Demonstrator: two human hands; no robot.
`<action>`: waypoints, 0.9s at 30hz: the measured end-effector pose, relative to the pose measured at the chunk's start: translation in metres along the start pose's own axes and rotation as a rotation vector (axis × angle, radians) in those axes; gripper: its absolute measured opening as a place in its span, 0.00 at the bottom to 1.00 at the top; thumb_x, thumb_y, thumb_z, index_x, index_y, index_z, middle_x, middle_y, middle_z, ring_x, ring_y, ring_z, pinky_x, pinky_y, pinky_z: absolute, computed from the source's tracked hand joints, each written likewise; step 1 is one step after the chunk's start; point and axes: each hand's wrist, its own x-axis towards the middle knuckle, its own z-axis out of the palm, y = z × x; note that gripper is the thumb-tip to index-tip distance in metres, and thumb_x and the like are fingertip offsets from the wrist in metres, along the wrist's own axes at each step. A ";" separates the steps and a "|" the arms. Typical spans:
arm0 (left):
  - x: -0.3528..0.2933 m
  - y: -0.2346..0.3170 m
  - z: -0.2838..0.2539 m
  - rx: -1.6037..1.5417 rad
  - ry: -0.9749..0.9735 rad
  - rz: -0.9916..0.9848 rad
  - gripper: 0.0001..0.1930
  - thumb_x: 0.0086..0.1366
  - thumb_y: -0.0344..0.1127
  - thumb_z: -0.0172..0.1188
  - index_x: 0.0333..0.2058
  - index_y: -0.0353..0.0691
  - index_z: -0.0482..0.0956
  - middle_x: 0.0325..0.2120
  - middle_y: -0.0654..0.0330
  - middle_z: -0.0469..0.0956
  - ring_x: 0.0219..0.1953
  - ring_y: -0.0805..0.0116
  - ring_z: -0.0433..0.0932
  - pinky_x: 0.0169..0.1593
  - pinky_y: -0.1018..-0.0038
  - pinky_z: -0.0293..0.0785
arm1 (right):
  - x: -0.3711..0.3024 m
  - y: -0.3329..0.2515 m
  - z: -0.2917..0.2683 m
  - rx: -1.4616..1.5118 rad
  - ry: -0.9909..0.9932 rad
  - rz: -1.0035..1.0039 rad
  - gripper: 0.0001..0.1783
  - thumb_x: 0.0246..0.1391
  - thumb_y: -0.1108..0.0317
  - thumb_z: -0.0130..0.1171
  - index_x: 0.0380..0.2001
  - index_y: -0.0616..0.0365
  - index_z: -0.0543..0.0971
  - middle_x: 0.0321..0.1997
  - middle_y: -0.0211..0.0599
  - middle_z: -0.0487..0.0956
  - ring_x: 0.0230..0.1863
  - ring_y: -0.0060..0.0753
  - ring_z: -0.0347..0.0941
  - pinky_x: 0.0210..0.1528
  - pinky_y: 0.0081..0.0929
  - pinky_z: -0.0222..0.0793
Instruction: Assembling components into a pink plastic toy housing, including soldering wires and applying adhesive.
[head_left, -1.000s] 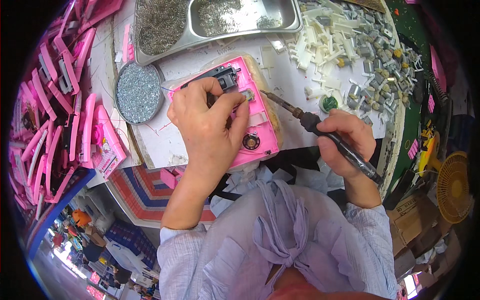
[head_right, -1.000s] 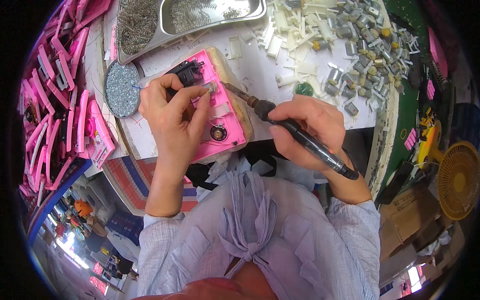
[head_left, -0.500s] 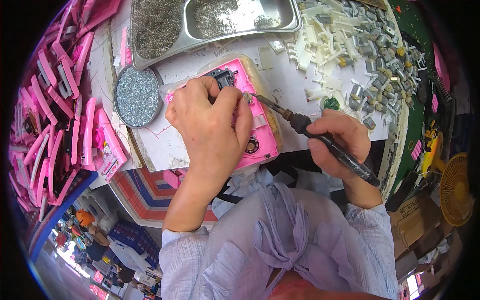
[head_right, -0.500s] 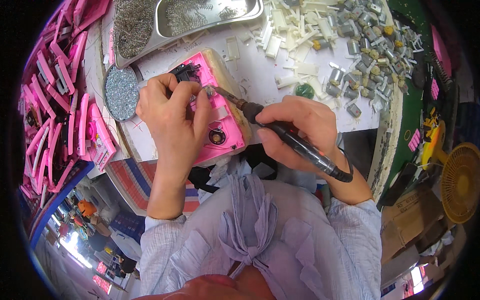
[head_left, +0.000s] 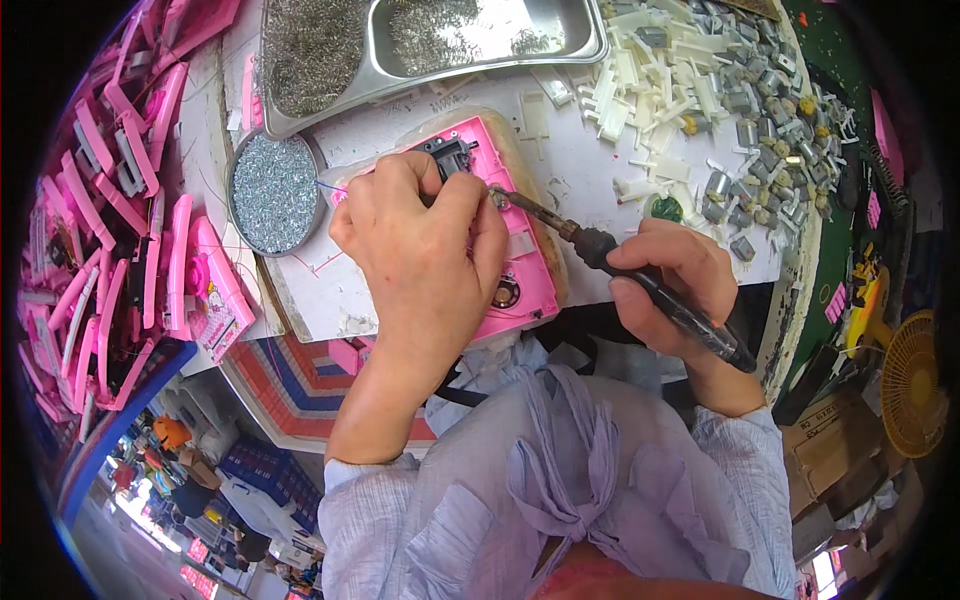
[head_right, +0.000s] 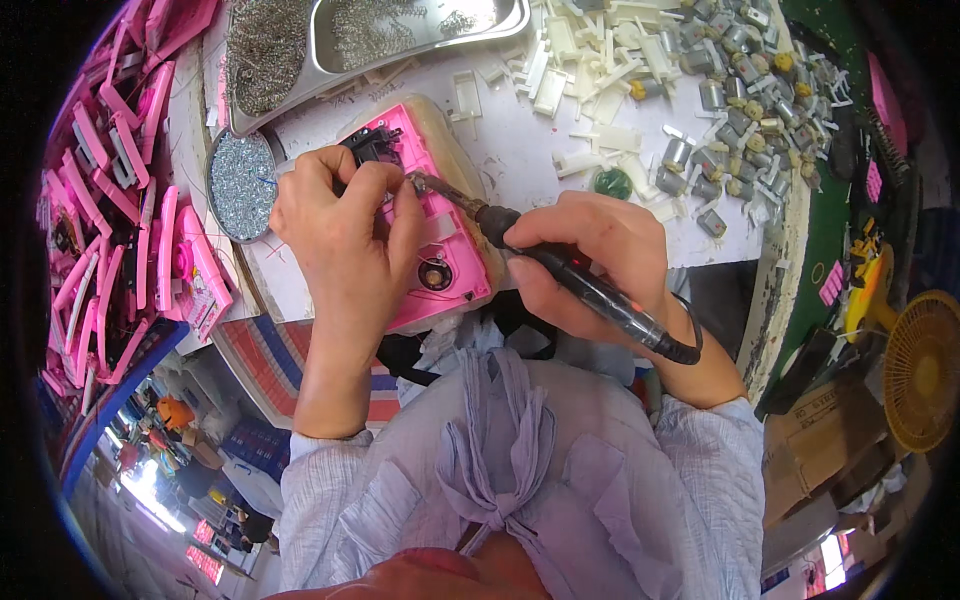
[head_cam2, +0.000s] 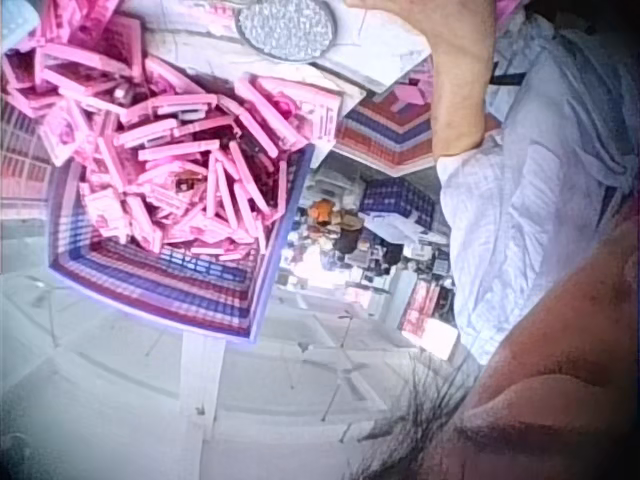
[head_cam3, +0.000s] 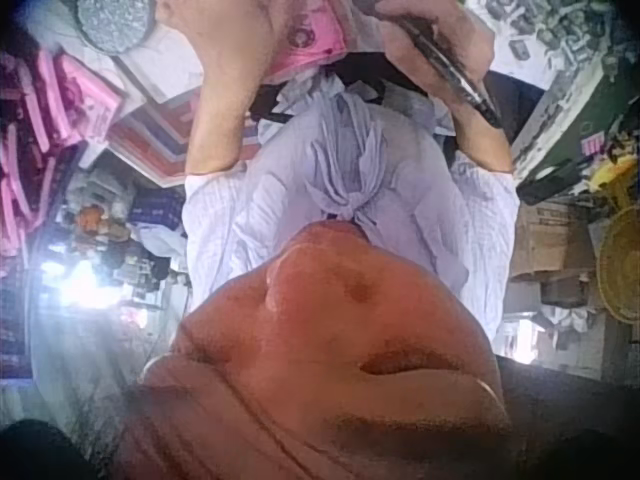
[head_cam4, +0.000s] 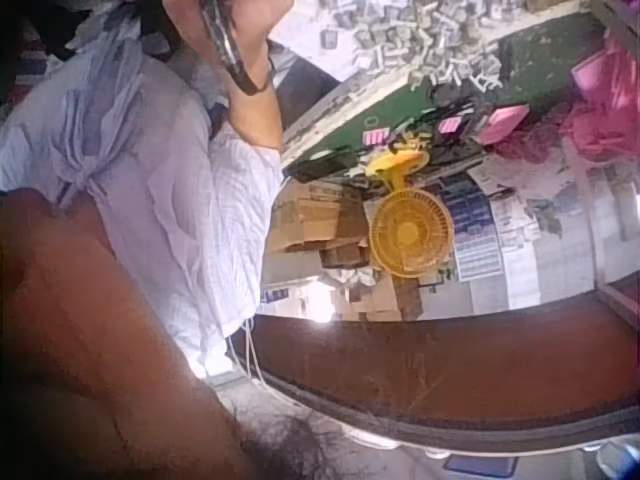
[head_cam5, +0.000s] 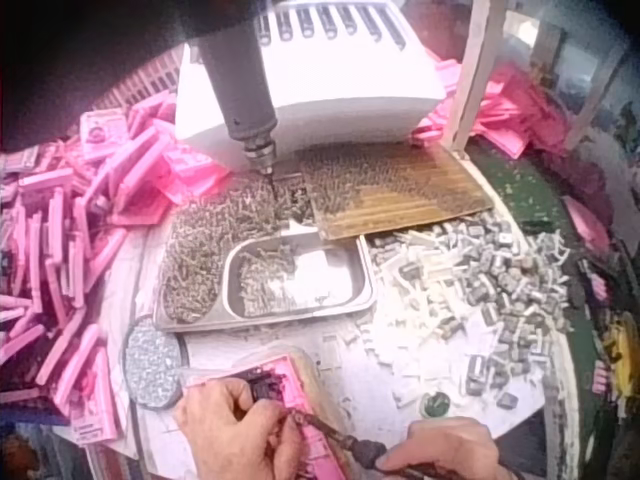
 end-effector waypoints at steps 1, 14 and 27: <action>0.000 0.000 0.000 0.003 -0.003 0.000 0.06 0.51 0.35 0.67 0.28 0.46 0.80 0.33 0.60 0.66 0.40 0.58 0.66 0.44 0.60 0.54 | 0.000 0.000 0.000 0.002 0.002 0.001 0.14 0.45 0.75 0.68 0.38 0.58 0.79 0.20 0.32 0.75 0.17 0.29 0.69 0.20 0.25 0.62; 0.001 0.001 0.000 0.038 0.005 0.011 0.05 0.52 0.35 0.66 0.25 0.45 0.78 0.32 0.61 0.66 0.38 0.59 0.65 0.45 0.60 0.54 | 0.000 -0.001 0.007 -0.198 -0.023 -0.176 0.12 0.37 0.75 0.70 0.30 0.54 0.82 0.17 0.30 0.70 0.16 0.33 0.67 0.18 0.28 0.61; 0.000 0.001 -0.003 0.040 -0.013 0.009 0.05 0.53 0.36 0.66 0.26 0.45 0.78 0.32 0.60 0.66 0.38 0.59 0.65 0.46 0.58 0.55 | 0.000 0.001 -0.012 -0.155 -0.033 -0.243 0.13 0.45 0.79 0.65 0.37 0.63 0.77 0.19 0.33 0.72 0.16 0.30 0.64 0.18 0.28 0.56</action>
